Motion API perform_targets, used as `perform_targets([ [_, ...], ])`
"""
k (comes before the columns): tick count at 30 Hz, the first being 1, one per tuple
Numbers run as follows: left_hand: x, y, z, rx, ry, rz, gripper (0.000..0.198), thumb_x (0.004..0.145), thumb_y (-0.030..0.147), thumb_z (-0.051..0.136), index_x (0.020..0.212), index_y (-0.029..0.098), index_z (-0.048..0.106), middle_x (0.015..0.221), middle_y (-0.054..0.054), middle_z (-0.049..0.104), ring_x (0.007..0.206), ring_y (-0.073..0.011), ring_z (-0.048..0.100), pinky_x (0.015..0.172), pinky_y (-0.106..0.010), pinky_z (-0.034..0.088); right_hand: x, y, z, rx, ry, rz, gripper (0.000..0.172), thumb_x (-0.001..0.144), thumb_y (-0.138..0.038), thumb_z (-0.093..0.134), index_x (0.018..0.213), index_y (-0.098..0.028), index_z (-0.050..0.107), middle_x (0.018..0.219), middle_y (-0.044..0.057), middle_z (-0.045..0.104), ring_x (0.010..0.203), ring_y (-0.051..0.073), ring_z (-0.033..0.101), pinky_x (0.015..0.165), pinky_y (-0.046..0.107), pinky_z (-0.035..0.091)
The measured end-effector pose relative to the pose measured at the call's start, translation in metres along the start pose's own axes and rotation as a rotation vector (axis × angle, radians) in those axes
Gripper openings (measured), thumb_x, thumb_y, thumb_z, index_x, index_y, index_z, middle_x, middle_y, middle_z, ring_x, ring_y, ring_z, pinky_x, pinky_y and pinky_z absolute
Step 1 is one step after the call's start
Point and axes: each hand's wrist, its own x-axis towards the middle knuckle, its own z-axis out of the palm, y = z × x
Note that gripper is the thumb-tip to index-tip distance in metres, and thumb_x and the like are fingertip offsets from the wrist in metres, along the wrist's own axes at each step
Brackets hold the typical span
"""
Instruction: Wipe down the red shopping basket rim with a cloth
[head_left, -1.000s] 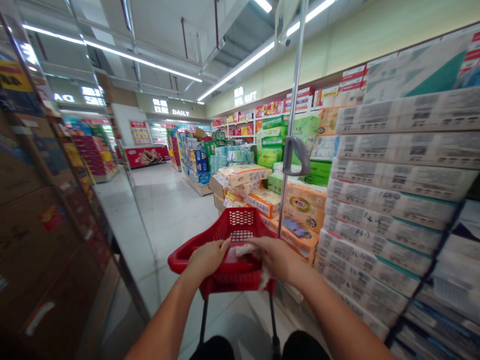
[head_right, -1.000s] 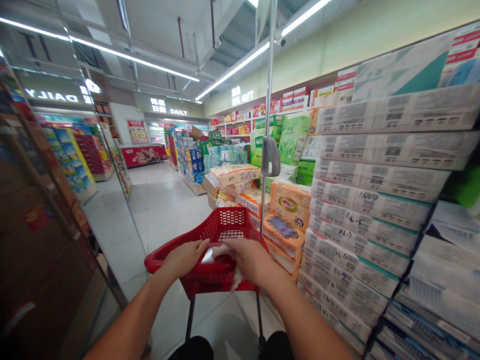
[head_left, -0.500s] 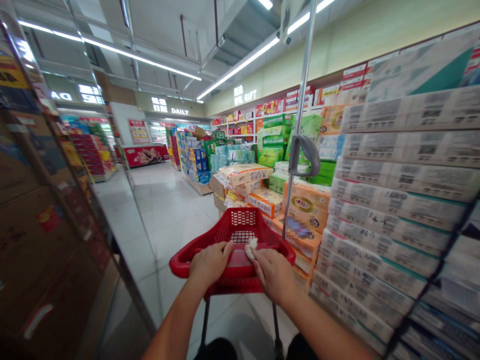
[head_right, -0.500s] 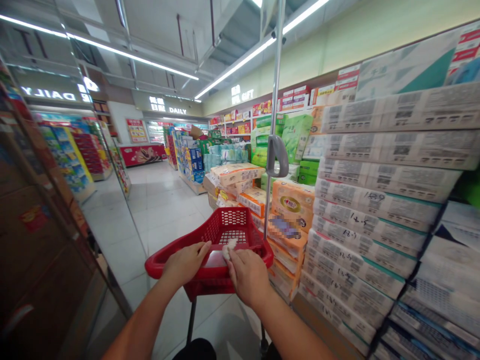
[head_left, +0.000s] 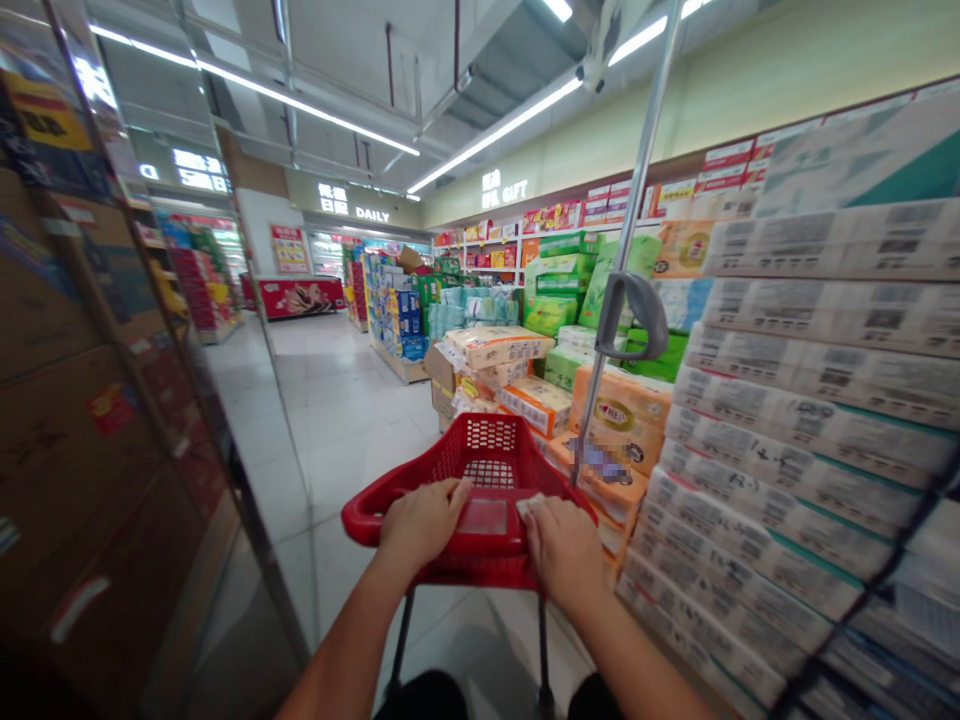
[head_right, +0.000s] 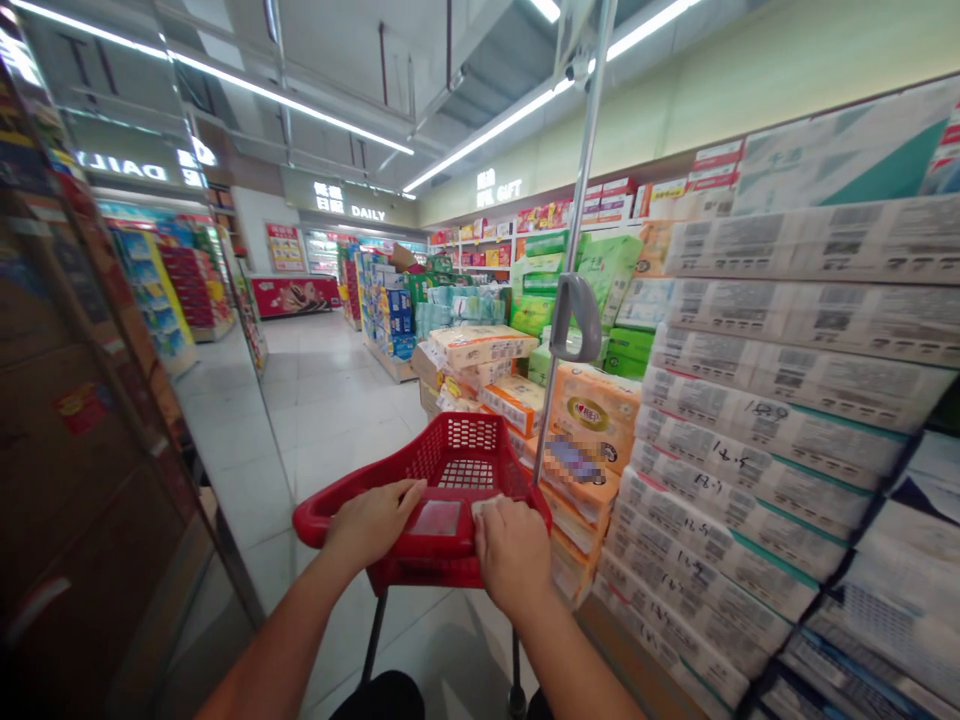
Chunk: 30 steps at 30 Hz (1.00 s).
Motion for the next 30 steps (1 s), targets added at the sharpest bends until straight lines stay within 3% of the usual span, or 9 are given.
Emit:
perform_targets([
  [3,-0.001,0.001,0.0,-0.001,0.011,0.001,0.053,0.092,0.054,0.021,0.111,0.03,0.065,0.107,-0.008,0.069,0.096,-0.0316,0.064,0.082,-0.048,0.045,-0.022,-0.001,0.004,0.101,0.136,-0.121,0.03,0.091,-0.019,0.041,0.116,-0.017,0.057,0.111,0.011,0.063,0.106,0.023,0.055,0.09,0.04,0.041],
  [5,0.0,0.0,0.0,-0.008,0.006,0.003,0.052,0.092,0.054,0.021,0.112,0.031,0.064,0.108,-0.007,0.069,0.097,-0.0316,0.064,0.083,-0.049,0.045,-0.027,-0.002,0.001,0.108,0.125,-0.107,0.036,0.091,-0.017,0.041,0.125,-0.018,0.053,0.121,0.011,0.06,0.114,0.024,0.051,0.099,0.044,0.036],
  [10,0.003,-0.004,0.003,-0.019,-0.048,-0.018,0.051,0.091,0.054,0.023,0.116,0.031,0.061,0.114,-0.006,0.067,0.102,-0.0295,0.062,0.087,-0.046,0.044,-0.006,-0.005,-0.034,0.084,-0.229,-0.056,0.039,0.092,-0.02,0.04,0.129,-0.02,0.051,0.127,0.009,0.058,0.116,0.024,0.052,0.101,0.04,0.037],
  [14,0.005,-0.007,0.001,0.001,-0.095,-0.02,0.054,0.091,0.054,0.021,0.122,0.03,0.057,0.115,-0.007,0.066,0.107,-0.0292,0.06,0.092,-0.046,0.043,0.035,-0.004,-0.057,0.088,-0.565,-0.051,0.028,0.091,-0.024,0.04,0.107,-0.019,0.063,0.088,0.008,0.07,0.08,0.02,0.066,0.072,0.029,0.048],
  [18,0.004,-0.008,-0.008,0.061,-0.102,0.002,0.051,0.092,0.049,0.023,0.127,0.029,0.054,0.118,-0.007,0.065,0.108,-0.0265,0.06,0.091,-0.04,0.045,0.054,-0.012,-0.04,0.078,-0.467,0.067,0.038,0.094,-0.04,0.037,0.093,-0.015,0.066,0.085,0.012,0.069,0.078,0.021,0.065,0.069,0.03,0.047],
  [21,0.005,-0.009,-0.011,0.114,-0.107,0.021,0.047,0.091,0.043,0.028,0.129,0.029,0.052,0.121,-0.005,0.064,0.107,-0.025,0.061,0.089,-0.038,0.047,0.033,-0.02,-0.02,0.12,-0.341,0.069,0.039,0.093,-0.04,0.039,0.085,-0.013,0.066,0.083,0.012,0.067,0.08,0.021,0.062,0.074,0.033,0.046],
  [24,0.009,-0.016,-0.008,0.14,-0.12,0.05,0.047,0.09,0.04,0.028,0.13,0.028,0.051,0.124,-0.004,0.061,0.108,-0.0244,0.06,0.089,-0.037,0.047,-0.005,-0.022,-0.009,0.137,-0.11,-0.03,0.03,0.091,-0.03,0.044,0.107,-0.012,0.062,0.101,0.013,0.065,0.096,0.025,0.057,0.088,0.042,0.042],
  [27,0.016,-0.027,-0.002,0.153,-0.147,0.088,0.051,0.09,0.038,0.023,0.132,0.025,0.05,0.129,-0.003,0.058,0.11,-0.0238,0.059,0.092,-0.036,0.047,-0.028,-0.018,-0.008,0.149,0.068,-0.125,0.044,0.09,-0.028,0.044,0.132,-0.012,0.045,0.125,0.013,0.056,0.115,0.028,0.048,0.1,0.045,0.035],
  [30,0.023,-0.04,0.004,0.182,-0.146,0.165,0.053,0.087,0.034,0.025,0.133,0.024,0.049,0.131,-0.001,0.056,0.111,-0.0228,0.059,0.094,-0.034,0.047,-0.011,-0.01,-0.017,0.191,-0.058,-0.074,0.035,0.091,-0.031,0.043,0.118,-0.012,0.056,0.11,0.013,0.063,0.103,0.026,0.056,0.091,0.043,0.043],
])
